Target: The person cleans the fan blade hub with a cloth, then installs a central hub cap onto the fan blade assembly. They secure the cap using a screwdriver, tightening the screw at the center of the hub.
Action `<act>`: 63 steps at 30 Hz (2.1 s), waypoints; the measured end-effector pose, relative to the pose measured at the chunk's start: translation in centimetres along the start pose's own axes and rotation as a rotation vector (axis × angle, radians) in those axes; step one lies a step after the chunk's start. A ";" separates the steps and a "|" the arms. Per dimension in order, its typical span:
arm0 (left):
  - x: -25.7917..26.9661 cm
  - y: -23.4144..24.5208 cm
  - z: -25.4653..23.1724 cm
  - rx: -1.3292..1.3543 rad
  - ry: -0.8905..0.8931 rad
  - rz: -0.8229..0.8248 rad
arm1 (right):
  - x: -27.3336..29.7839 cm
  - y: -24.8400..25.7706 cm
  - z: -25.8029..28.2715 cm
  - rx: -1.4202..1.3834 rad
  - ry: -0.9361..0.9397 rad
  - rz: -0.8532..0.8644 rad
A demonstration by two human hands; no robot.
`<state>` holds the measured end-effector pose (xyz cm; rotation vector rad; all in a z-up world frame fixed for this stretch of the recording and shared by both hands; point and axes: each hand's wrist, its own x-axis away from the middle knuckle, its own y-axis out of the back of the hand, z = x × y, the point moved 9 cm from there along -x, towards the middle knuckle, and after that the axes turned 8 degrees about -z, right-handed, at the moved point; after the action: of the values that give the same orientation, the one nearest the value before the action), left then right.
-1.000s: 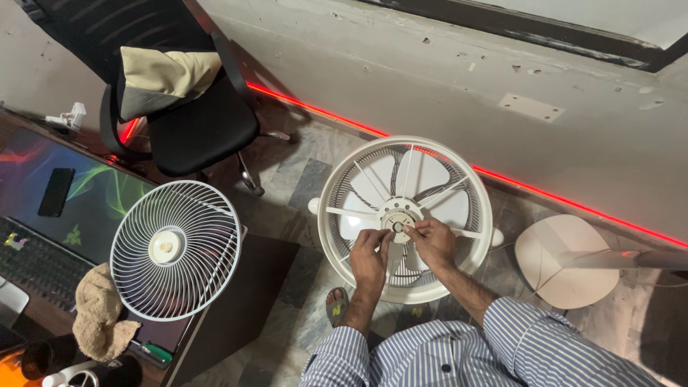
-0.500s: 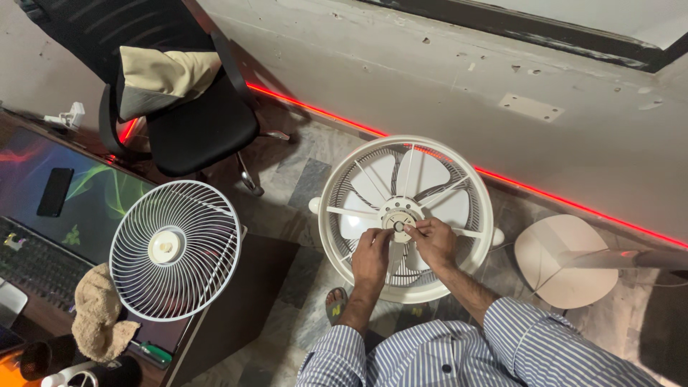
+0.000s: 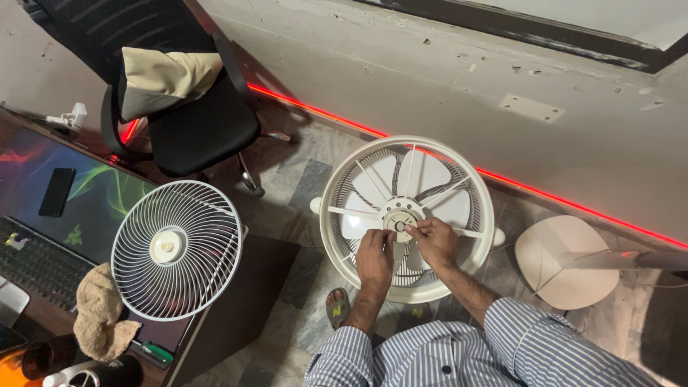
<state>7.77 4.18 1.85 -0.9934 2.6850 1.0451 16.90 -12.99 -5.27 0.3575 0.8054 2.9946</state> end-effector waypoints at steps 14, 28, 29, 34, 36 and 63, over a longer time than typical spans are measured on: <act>-0.3 0.3 -0.2 0.019 0.059 0.021 | -0.2 -0.1 -0.1 0.029 0.002 0.015; 0.2 0.7 0.0 0.087 0.199 0.006 | -0.8 -0.5 -0.7 0.018 0.061 0.006; 0.2 0.4 -0.2 0.055 0.165 -0.001 | -1.0 -0.4 -0.8 0.037 0.055 0.001; 0.6 -1.2 -0.3 -0.119 -0.050 0.055 | -1.0 -0.5 -1.1 0.036 0.069 -0.008; 0.8 -1.3 -0.5 -0.120 -0.124 0.064 | -1.0 -0.5 -1.0 0.002 0.081 -0.005; -1.2 0.4 0.4 0.029 0.078 0.172 | -0.6 -0.8 -2.2 -0.106 -0.094 -0.010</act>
<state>8.44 5.32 2.17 -0.8267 2.8834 1.0122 17.00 -13.47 -7.64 0.4846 0.6363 2.9704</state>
